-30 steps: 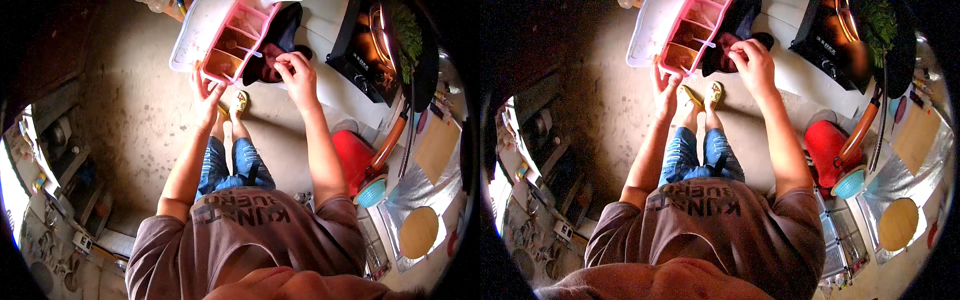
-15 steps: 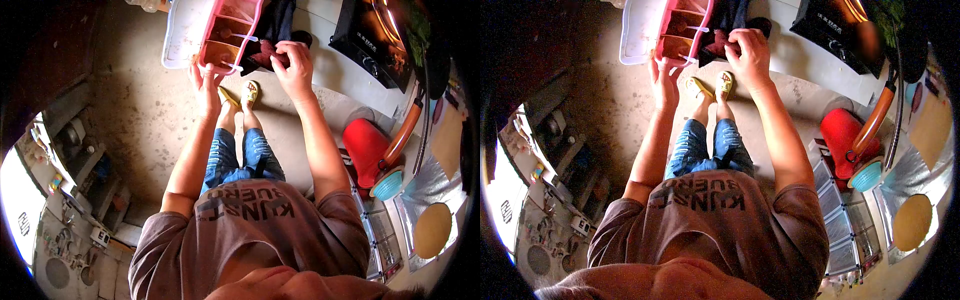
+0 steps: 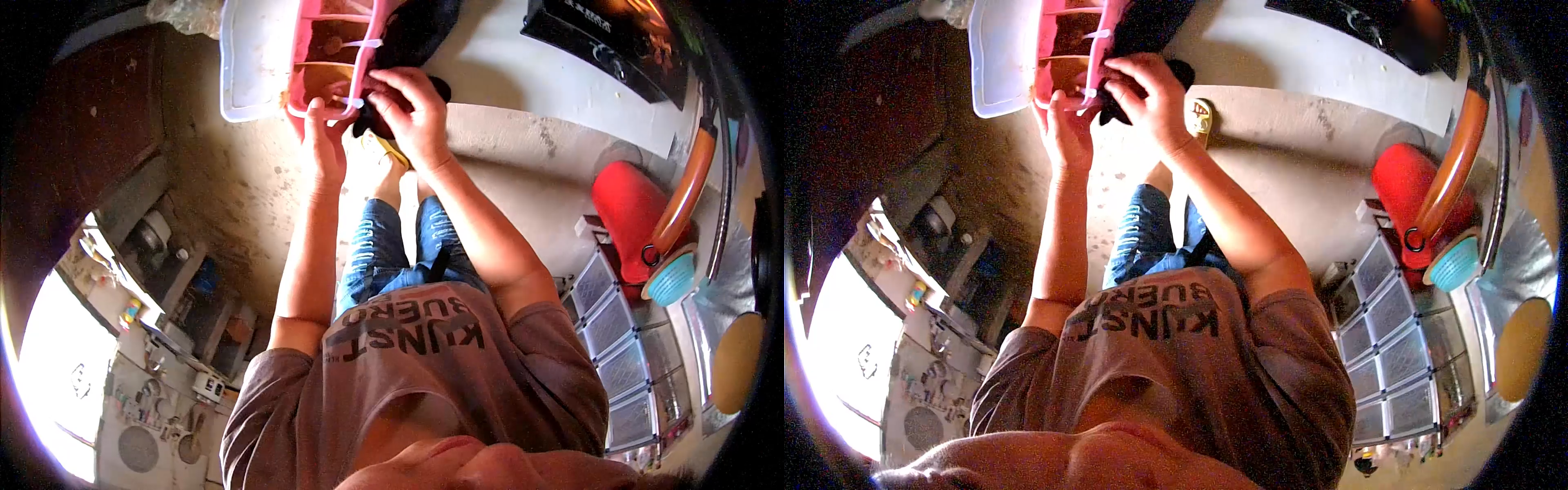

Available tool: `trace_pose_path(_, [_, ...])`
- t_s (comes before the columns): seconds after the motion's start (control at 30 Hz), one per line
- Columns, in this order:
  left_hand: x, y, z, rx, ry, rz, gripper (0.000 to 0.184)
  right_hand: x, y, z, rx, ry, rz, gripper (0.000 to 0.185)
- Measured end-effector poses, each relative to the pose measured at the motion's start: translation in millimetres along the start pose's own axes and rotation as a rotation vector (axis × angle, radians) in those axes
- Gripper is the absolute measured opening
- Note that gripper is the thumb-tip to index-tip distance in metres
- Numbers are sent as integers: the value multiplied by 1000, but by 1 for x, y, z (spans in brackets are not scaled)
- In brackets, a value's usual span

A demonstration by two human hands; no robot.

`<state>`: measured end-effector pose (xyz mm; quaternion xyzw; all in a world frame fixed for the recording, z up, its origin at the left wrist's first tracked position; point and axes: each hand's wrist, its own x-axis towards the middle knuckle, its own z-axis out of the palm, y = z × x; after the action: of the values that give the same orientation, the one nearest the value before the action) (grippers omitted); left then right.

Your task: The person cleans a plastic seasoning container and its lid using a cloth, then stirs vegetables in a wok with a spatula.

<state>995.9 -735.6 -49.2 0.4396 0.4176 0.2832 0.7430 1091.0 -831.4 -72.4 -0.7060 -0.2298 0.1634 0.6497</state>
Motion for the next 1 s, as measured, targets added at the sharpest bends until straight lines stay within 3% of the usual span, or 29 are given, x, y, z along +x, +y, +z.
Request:
trace_pose_path(0.3, [19,8,-12,105,16,8,53,35,11,21,19,224,-144,18])
trace_pose_path(0.33, [20,10,-13,118,10,2,55,49,15,18,-93,254,-290,20])
trace_pose_path(0.4, [20,9,-17,124,-2,1,56,66,18,20,171,271,-70,19])
trace_pose_path(0.43, [19,9,-17,132,-8,2,56,83,2,11,-45,365,-167,20])
trace_pose_path(0.53, [14,9,-24,131,0,-9,55,82,17,24,100,368,-159,18])
trace_pose_path(0.6, [18,6,-33,138,-4,-15,55,59,21,25,-61,334,-164,19])
trace_pose_path(0.73, [17,9,-32,157,1,-50,56,24,10,31,46,316,-141,21])
trace_pose_path(0.87, [21,15,-37,155,-10,-65,54,60,16,27,-105,294,-278,18])
trace_pose_path(1.0, [16,23,-41,101,-16,-89,50,123,10,13,-131,380,-160,13])
